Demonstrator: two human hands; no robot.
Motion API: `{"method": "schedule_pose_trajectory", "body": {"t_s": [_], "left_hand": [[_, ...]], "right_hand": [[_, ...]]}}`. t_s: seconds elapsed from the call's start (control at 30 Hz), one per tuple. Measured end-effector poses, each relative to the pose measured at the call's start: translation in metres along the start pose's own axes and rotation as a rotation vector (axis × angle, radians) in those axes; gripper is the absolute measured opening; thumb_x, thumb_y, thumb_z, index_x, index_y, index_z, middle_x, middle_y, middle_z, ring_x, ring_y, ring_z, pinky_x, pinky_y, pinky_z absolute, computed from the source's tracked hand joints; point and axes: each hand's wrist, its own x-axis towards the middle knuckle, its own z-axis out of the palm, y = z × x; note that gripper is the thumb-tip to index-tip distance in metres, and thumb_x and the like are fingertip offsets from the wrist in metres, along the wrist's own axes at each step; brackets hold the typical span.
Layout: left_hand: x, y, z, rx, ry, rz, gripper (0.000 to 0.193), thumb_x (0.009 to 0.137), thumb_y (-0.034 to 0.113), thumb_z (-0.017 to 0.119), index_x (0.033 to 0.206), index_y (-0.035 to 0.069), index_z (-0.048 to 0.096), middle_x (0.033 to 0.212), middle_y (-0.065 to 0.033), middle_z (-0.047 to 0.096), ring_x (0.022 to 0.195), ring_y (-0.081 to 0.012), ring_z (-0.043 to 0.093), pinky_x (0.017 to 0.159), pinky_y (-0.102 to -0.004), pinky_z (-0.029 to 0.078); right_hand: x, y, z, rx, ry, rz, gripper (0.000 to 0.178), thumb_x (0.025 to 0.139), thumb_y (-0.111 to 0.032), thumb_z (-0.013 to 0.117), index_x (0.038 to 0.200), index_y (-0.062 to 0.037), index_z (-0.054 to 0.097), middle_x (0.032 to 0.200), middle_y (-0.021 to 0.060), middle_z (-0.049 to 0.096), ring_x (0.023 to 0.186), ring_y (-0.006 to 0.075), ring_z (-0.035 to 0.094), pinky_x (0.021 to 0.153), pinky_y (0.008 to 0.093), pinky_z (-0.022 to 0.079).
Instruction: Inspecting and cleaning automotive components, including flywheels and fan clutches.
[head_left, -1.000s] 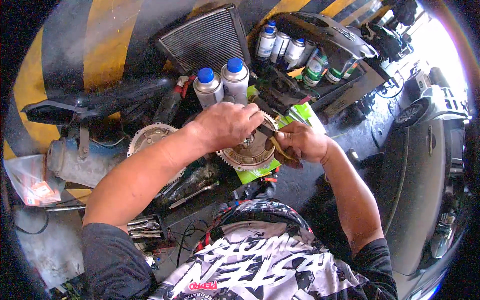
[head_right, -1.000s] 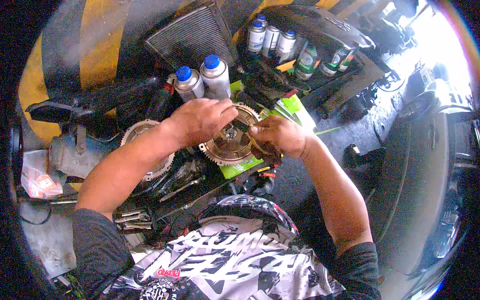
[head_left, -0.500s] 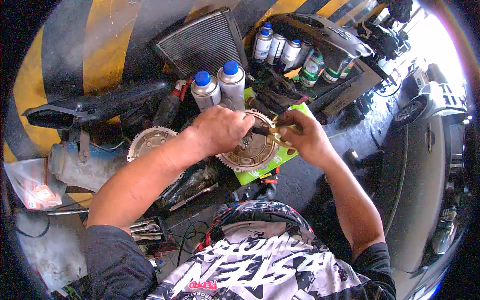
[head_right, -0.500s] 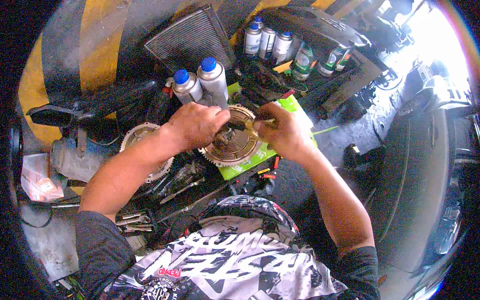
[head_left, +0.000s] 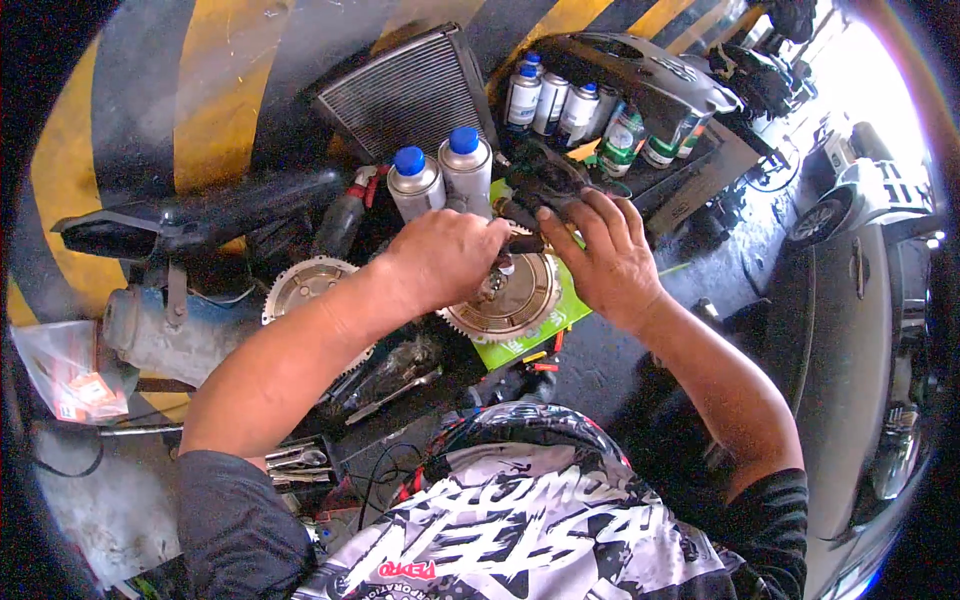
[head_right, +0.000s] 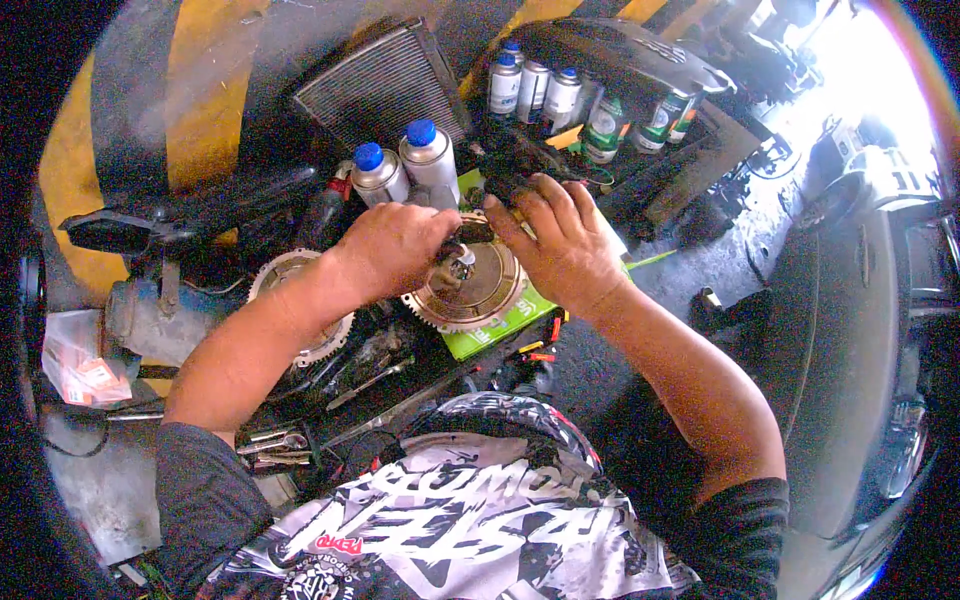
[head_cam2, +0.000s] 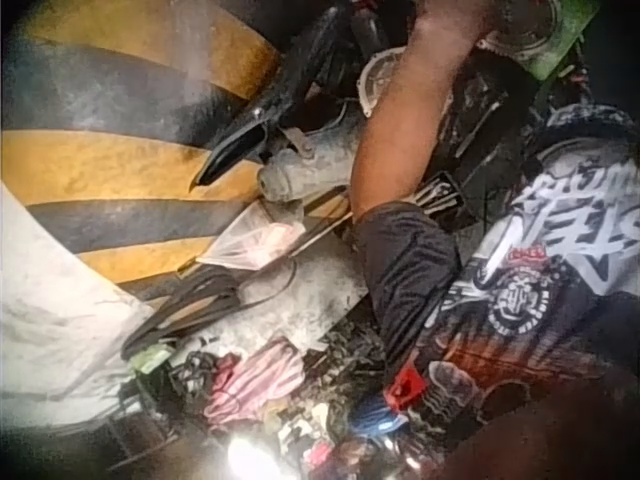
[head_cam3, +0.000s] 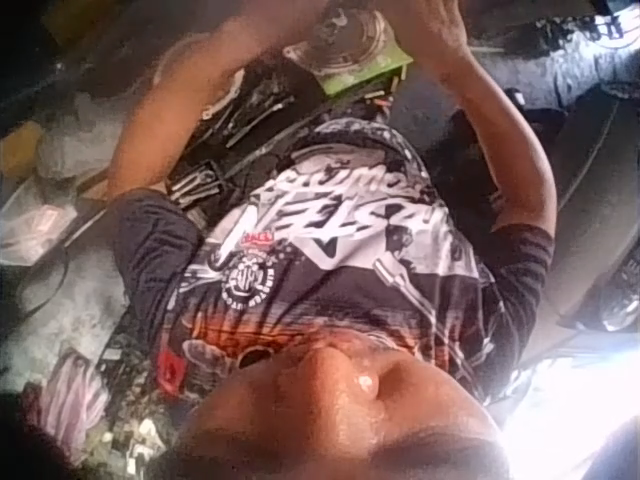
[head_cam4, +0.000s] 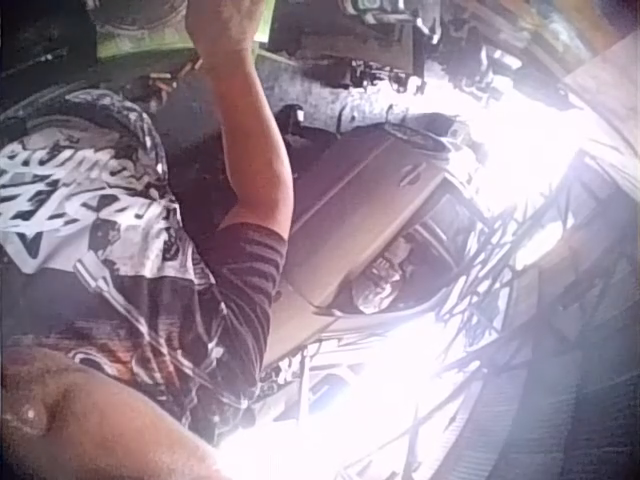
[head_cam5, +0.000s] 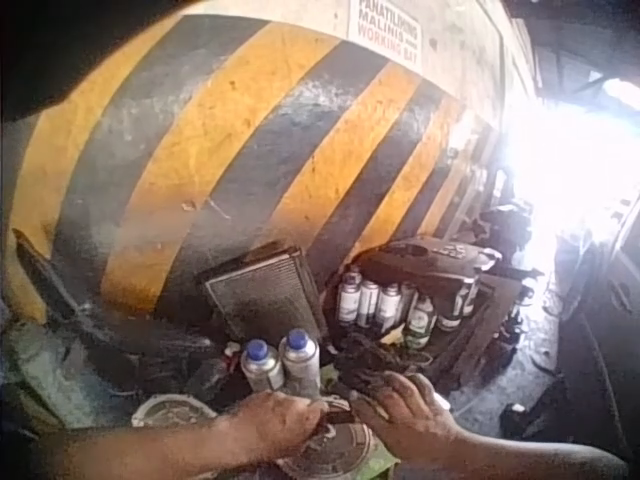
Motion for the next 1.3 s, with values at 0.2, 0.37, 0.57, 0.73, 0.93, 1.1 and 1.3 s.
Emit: {"method": "schedule_pose_trajectory", "body": {"t_s": [0.2,0.37,0.57,0.73,0.93,1.1,1.3], "left_hand": [[-0.005,-0.002,0.010,0.036,-0.044,-0.015,0.013,0.088,0.012,0.055,0.098,0.004,0.059,0.079,-0.0138,0.068,0.074,-0.0350,0.070,0.066,-0.0474,0.057],[-0.008,-0.002,0.021,0.065,-0.085,-0.050,0.013,0.088,0.013,0.055,0.097,0.005,0.058,0.079,-0.0131,0.068,0.072,-0.0338,0.070,0.064,-0.0466,0.057],[-0.012,-0.008,0.025,0.119,-0.022,0.002,0.012,0.087,0.014,0.056,0.096,0.006,0.057,0.075,-0.0102,0.065,0.067,-0.0305,0.070,0.059,-0.0434,0.057],[-0.007,-0.008,0.022,0.175,-0.051,0.026,0.011,0.087,0.015,0.057,0.094,0.007,0.057,0.074,-0.0099,0.065,0.066,-0.0290,0.070,0.057,-0.0416,0.057],[-0.004,-0.010,0.022,0.213,-0.057,0.060,0.009,0.087,0.014,0.056,0.092,0.007,0.056,0.075,-0.0095,0.065,0.066,-0.0275,0.070,0.056,-0.0405,0.057],[-0.001,-0.007,0.026,0.234,-0.036,0.061,0.010,0.087,0.014,0.057,0.093,0.007,0.055,0.077,-0.0093,0.065,0.067,-0.0273,0.070,0.056,-0.0398,0.058],[-0.002,-0.004,0.029,0.203,-0.052,0.067,0.011,0.087,0.015,0.056,0.094,0.007,0.054,0.078,-0.0096,0.064,0.067,-0.0272,0.070,0.056,-0.0399,0.058]], "right_hand": [[-0.004,0.000,0.009,0.114,-0.098,0.056,0.048,0.083,-0.021,0.064,0.130,-0.0123,0.060,0.107,0.0080,0.061,0.098,0.0253,0.062,0.086,0.0411,0.052],[-0.005,-0.014,0.011,0.285,-0.316,0.228,0.044,0.078,-0.021,0.069,0.121,-0.0121,0.063,0.102,0.0080,0.063,0.095,0.0270,0.065,0.077,0.0424,0.054],[-0.002,-0.024,0.011,0.532,-0.469,0.436,0.045,0.072,-0.018,0.070,0.117,-0.0129,0.066,0.096,0.0132,0.064,0.088,0.0360,0.066,0.076,0.0456,0.054],[0.003,-0.022,0.009,0.644,-0.519,0.524,0.039,0.073,-0.015,0.070,0.111,-0.0079,0.071,0.090,0.0183,0.068,0.084,0.0381,0.068,0.075,0.0468,0.054],[0.007,-0.021,0.007,0.776,-0.629,0.654,0.034,0.080,-0.019,0.071,0.109,-0.0034,0.072,0.089,0.0226,0.070,0.083,0.0385,0.069,0.076,0.0440,0.055],[-0.004,-0.022,0.018,0.862,-0.659,0.710,0.034,0.084,-0.023,0.071,0.111,-0.0026,0.071,0.089,0.0222,0.071,0.080,0.0340,0.071,0.075,0.0422,0.054],[-0.004,-0.018,0.009,1.040,-0.752,0.730,0.034,0.089,-0.025,0.069,0.114,-0.0025,0.070,0.088,0.0177,0.072,0.080,0.0249,0.070,0.076,0.0392,0.053]]}}
